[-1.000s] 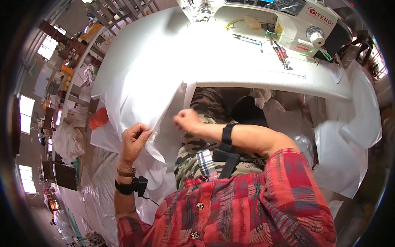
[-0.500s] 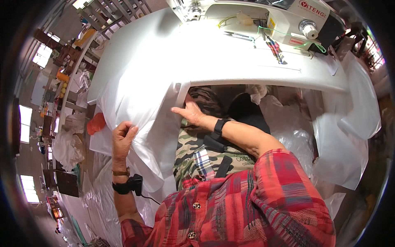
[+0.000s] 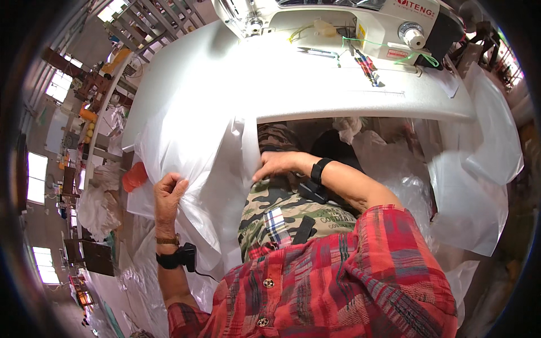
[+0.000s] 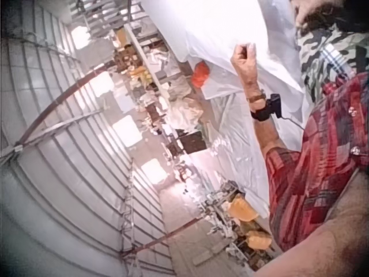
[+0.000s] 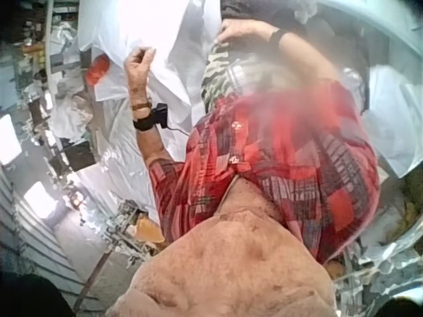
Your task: The recorder is using an industrial sewing machine to stitch together large white plastic woven bags.
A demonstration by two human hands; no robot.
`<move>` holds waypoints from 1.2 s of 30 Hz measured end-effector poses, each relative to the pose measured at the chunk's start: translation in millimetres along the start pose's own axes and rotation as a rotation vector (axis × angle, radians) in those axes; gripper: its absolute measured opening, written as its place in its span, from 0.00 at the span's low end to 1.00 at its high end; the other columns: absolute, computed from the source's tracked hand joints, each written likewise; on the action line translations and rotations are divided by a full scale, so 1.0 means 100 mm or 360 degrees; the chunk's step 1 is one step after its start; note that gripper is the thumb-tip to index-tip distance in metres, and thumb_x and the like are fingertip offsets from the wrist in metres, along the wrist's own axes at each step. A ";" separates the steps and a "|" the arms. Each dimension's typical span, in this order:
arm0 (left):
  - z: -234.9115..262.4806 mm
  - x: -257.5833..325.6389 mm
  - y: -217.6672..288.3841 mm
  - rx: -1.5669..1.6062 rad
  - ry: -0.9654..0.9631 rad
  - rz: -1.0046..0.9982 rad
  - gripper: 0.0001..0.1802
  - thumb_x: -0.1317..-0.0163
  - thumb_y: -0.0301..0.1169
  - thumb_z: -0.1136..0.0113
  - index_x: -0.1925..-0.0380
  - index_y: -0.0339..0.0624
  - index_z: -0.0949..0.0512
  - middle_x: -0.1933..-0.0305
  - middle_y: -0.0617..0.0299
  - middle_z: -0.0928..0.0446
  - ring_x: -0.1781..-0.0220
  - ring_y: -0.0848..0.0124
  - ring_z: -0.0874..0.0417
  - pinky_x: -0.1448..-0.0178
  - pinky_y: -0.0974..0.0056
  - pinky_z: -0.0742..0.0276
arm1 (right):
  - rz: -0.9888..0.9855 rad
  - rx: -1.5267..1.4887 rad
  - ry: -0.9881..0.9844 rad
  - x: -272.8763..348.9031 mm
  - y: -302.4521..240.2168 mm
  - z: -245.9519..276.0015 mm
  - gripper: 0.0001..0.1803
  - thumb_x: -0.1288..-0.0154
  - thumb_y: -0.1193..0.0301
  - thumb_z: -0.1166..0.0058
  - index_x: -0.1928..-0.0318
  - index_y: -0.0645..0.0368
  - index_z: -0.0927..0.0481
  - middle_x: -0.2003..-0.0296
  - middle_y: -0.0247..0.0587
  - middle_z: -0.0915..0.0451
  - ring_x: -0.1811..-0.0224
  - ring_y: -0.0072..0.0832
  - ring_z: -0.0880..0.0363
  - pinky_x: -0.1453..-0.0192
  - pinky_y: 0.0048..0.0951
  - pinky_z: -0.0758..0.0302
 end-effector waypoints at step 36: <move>-1.16 0.45 0.70 -0.0306 -0.0268 -0.0340 0.04 0.36 0.20 0.42 0.64 0.31 0.21 0.77 0.63 0.28 0.75 0.80 0.31 0.71 0.71 0.34 | 0.0471 0.1113 0.0477 1.23 -1.58 -1.27 0.08 0.34 0.72 0.51 0.63 0.66 0.29 0.70 0.58 0.22 0.64 0.56 0.21 0.62 0.50 0.26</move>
Point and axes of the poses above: each hand's wrist, its own x-axis away from the middle knuckle, its own z-axis out of the back of the hand, y = z × x, the point moved 5 cm from there along -x, towards the middle knuckle
